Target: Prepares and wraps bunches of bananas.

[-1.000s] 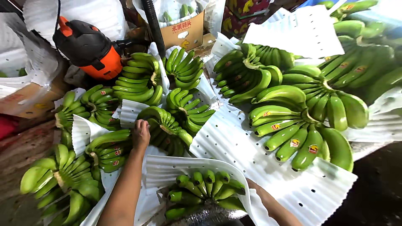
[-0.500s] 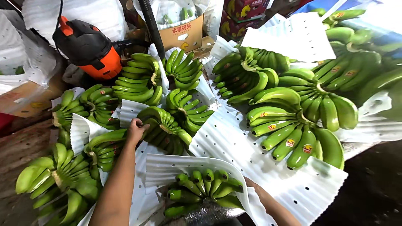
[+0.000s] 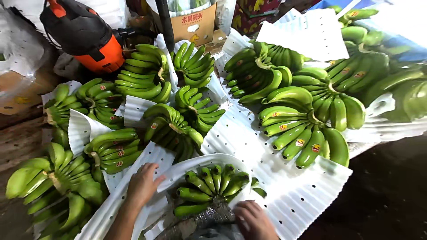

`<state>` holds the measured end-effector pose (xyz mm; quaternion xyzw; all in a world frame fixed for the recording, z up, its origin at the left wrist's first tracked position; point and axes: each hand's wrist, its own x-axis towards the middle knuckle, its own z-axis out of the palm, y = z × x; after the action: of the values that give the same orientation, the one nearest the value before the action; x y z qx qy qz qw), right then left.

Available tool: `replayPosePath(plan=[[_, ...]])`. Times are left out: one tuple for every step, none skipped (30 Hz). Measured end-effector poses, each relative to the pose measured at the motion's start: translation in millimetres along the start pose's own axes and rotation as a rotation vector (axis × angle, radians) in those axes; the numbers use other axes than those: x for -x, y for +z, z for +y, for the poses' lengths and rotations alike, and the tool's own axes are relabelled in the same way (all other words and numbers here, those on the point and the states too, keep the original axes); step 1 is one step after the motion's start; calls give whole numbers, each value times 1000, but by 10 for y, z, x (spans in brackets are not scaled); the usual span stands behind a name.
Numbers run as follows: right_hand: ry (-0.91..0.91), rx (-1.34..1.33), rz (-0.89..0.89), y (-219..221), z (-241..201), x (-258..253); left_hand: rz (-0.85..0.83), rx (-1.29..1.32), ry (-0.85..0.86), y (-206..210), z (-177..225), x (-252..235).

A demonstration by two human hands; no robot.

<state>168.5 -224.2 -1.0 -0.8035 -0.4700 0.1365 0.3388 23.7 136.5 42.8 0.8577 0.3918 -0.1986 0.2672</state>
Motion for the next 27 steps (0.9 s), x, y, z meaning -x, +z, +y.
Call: replayPosePath(plan=[[14, 46, -126, 209, -20, -12, 46, -4, 9, 129, -59, 128], [31, 114, -214, 416, -4, -38, 69, -20, 11, 246, -120, 258], [28, 208, -244, 619, 41, -75, 56, -53, 4, 358, -187, 388], [-2, 307, -218, 809, 106, -118, 25, -99, 2, 479, -268, 524], [-31, 382, -194, 946, 149, -187, 9, -158, 16, 617, -379, 649], [-40, 421, -203, 1018, 157, -279, 47, -213, 61, 777, -533, 743], [-35, 429, -234, 1044, 158, -372, 101, -266, 105, 915, -684, 808], [-28, 420, -275, 1034, 165, -452, 166, -308, 131, 1010, -800, 847], [-50, 421, -265, 1023, 191, -502, 255, -334, 150, 1057, -879, 867], [-89, 428, -210, 1020, 229, -516, 327, -327, 164, 1049, -928, 872], [-113, 434, -162, 1007, 271, -509, 343, -311, 156, 1009, -950, 871], [-131, 451, -127, 989, 321, -493, 327, -281, 146, 964, -965, 866], [-133, 463, -118, 958, 349, -485, 295, -236, 134, 909, -982, 856], [-111, 458, -145, 911, 336, -494, 282, -181, 135, 845, -1018, 838], [-92, 450, -163, 862, 303, -521, 287, -118, 140, 781, -1072, 812], [-56, 426, -201, 793, 241, -567, 315, -39, 154, 730, -1133, 783], [-27, 399, -224, 728, 173, -618, 338, 42, 163, 674, -1181, 764], [14, 361, -255, 659, 87, -668, 353, 115, 162, 617, -1209, 759], [64, 314, -276, 582, -10, -705, 362, 181, 152, 561, -1211, 767], [114, 258, -263, 513, -101, -716, 372, 242, 138, 506, -1192, 792], [172, 188, -215, 454, -198, -689, 394, 307, 126, 463, -1177, 827], [234, 106, -144, 402, -296, -631, 423, 374, 112, 423, -1161, 873], [292, 9, -66, 361, -374, -545, 446, 446, 82, 375, -1139, 928], [357, -114, 6, 335, -437, -446, 471, 526, 38, 319, -1109, 990], [414, -253, 116, 350, -488, -348, 521, 599, -9, 278, -1085, 1038], [484, -407, 237, 373, -552, -282, 584, 663, -53, 236, -1045, 1079], [567, -561, 344, 400, -614, -258, 651, 717, -87, 187, -991, 1106]])
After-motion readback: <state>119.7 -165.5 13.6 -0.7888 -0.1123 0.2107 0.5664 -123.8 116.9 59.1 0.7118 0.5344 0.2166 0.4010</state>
